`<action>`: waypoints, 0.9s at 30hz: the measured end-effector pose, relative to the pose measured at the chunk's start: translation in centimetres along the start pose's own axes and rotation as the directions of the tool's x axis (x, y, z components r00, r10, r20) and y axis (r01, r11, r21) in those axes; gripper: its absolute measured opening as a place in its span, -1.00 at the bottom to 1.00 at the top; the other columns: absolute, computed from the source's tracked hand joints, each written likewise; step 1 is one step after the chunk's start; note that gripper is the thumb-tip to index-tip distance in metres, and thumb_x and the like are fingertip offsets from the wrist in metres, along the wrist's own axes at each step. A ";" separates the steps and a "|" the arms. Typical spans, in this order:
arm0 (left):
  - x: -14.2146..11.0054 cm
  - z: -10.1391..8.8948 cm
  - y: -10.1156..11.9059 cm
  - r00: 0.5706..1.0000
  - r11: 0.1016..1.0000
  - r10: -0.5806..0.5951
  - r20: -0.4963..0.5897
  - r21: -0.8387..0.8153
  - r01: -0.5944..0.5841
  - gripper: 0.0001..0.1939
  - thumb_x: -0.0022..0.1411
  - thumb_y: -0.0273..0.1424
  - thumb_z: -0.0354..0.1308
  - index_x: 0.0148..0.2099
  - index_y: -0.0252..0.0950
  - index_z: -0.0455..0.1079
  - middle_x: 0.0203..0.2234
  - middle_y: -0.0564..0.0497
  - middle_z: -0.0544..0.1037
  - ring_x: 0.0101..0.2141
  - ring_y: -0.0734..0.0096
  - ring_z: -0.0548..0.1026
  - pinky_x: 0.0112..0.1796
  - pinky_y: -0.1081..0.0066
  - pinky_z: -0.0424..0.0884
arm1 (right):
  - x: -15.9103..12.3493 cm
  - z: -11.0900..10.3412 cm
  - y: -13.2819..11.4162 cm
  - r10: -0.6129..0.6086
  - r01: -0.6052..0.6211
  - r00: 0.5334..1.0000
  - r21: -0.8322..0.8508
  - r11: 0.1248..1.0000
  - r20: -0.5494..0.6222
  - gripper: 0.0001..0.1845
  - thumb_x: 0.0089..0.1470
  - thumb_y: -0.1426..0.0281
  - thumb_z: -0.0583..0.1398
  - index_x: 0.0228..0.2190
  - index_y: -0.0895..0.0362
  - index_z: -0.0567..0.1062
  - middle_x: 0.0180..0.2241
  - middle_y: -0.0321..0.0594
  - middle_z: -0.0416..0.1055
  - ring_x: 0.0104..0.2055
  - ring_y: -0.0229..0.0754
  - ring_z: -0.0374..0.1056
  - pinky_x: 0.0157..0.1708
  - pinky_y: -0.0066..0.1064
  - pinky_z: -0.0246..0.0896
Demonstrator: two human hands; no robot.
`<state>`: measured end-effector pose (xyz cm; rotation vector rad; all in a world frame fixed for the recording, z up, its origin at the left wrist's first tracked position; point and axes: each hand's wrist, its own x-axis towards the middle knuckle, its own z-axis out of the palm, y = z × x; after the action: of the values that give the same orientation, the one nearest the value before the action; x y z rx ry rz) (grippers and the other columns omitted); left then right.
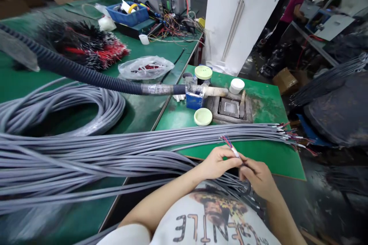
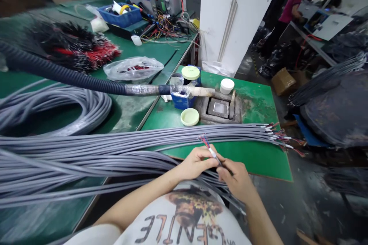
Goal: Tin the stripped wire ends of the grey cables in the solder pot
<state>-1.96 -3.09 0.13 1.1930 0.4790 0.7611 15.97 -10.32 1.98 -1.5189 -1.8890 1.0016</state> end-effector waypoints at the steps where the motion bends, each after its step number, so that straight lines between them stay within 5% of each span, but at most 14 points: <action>1: -0.1 0.1 0.0 1.000 0.999 -0.008 0.009 -0.034 0.009 -0.71 0.12 -0.21 0.22 -0.23 -0.32 0.57 -0.39 -0.11 0.58 -0.35 0.32 0.49 -0.25 0.36 0.41 | 0.2 0.2 0.0 -0.009 0.009 0.999 0.003 1.000 -0.034 -0.65 0.23 0.27 0.00 -0.49 0.15 0.42 -0.63 -0.34 0.33 -0.58 -0.32 0.25 -0.50 -0.49 0.12; 5: -0.1 -0.4 -0.5 0.987 0.973 -0.098 -0.130 -0.220 0.068 -0.73 0.00 -0.25 0.32 -0.31 -0.36 0.54 -0.38 -0.08 0.58 -0.40 0.39 0.49 -0.33 0.40 0.42 | 0.6 1.0 0.1 -0.006 0.013 0.996 0.074 0.997 -0.092 -0.70 0.25 0.30 -0.03 -0.40 0.13 0.41 -0.67 -0.40 0.24 -0.63 -0.35 0.18 -0.54 -0.49 0.07; 10: 0.1 -1.5 -1.3 0.925 0.930 -0.097 -0.368 -0.365 -0.048 -0.78 -0.01 -0.31 0.33 -0.38 -0.37 0.45 -0.56 0.04 0.52 -0.55 0.56 0.38 -0.45 0.52 0.29 | 0.6 1.5 0.6 0.039 -0.015 0.991 0.185 0.983 -0.128 -0.73 0.26 0.31 -0.03 -0.31 0.13 0.41 -0.69 -0.42 0.22 -0.65 -0.36 0.14 -0.57 -0.50 0.04; 21: 0.3 -1.7 -0.9 0.929 0.908 -0.048 -0.367 -0.404 -0.112 -0.80 -0.01 -0.33 0.34 -0.47 -0.37 0.44 -0.58 0.05 0.50 -0.53 0.56 0.38 -0.44 0.51 0.28 | 0.9 1.3 0.0 0.032 -0.026 0.999 0.177 0.984 -0.030 -0.72 0.25 0.31 -0.02 -0.31 0.14 0.44 -0.67 -0.40 0.24 -0.63 -0.35 0.16 -0.54 -0.49 0.08; 27: 0.3 -0.7 -0.3 0.932 0.942 -0.073 -0.355 -0.330 -0.052 -0.79 -0.08 -0.35 0.38 -0.47 -0.38 0.46 -0.54 0.04 0.52 -0.49 0.53 0.41 -0.38 0.49 0.32 | 2.4 0.8 -1.0 0.082 -0.067 0.988 0.112 0.991 -0.132 -0.58 0.14 0.28 0.14 0.04 0.07 0.34 -0.48 -0.35 0.35 -0.48 -0.31 0.27 -0.41 -0.47 0.20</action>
<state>-2.15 -2.43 -0.33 0.7301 0.6306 1.0177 14.16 -8.30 2.20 -1.5639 -1.6688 0.9887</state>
